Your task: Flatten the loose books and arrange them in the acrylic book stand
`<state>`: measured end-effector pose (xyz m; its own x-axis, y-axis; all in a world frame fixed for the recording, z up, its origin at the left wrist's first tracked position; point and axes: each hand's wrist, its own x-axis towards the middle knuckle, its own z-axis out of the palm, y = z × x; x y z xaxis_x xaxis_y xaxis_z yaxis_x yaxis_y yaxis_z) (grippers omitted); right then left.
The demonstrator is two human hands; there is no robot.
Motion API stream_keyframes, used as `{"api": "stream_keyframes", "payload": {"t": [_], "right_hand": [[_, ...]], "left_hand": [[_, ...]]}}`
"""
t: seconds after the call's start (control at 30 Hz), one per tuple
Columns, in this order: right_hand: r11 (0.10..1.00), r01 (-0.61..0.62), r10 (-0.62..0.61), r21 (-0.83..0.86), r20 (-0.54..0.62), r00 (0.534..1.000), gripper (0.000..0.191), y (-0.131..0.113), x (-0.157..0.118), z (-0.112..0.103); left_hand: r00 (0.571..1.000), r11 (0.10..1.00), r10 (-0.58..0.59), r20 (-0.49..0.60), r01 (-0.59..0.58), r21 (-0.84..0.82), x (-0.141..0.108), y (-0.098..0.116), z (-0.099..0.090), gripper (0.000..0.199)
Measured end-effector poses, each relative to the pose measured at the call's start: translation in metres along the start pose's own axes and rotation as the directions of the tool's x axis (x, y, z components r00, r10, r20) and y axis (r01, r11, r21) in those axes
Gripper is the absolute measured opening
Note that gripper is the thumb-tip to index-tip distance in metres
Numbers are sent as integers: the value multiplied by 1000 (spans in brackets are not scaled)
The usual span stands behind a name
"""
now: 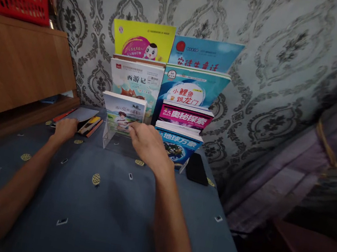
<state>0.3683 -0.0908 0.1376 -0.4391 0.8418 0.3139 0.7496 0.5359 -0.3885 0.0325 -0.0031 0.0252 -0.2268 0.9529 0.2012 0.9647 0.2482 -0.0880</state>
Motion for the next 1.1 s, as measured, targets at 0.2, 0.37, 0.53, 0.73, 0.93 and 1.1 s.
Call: {"api": "stream_keyframes", "payload": {"t": [0.2,0.37,0.53,0.73,0.93,1.1], "right_hand": [[999,15,-15,44,5,1000,30,2,-1,-3],[999,27,-27,33,-17,1000,33,6,0,2],[996,86,-87,23,7,996,33,5,0,5],[992,118,-117,-40,18,993,35,4,-1,7],[991,106,-99,-76,88,991,33,-1,-3,9],[987,131,-116,-95,145,983,32,-8,-6,12]], "left_hand": [[994,992,109,25,-111,66,-35,-1,-23,49],[993,992,119,-16,-118,46,-49,-4,-30,62],[994,993,110,-5,-110,-36,-7,-14,-5,51],[988,988,143,60,-140,-63,38,-22,21,59],[982,983,175,70,-170,-70,39,-28,30,61],[992,992,121,44,-120,-24,8,-23,28,69]]}}
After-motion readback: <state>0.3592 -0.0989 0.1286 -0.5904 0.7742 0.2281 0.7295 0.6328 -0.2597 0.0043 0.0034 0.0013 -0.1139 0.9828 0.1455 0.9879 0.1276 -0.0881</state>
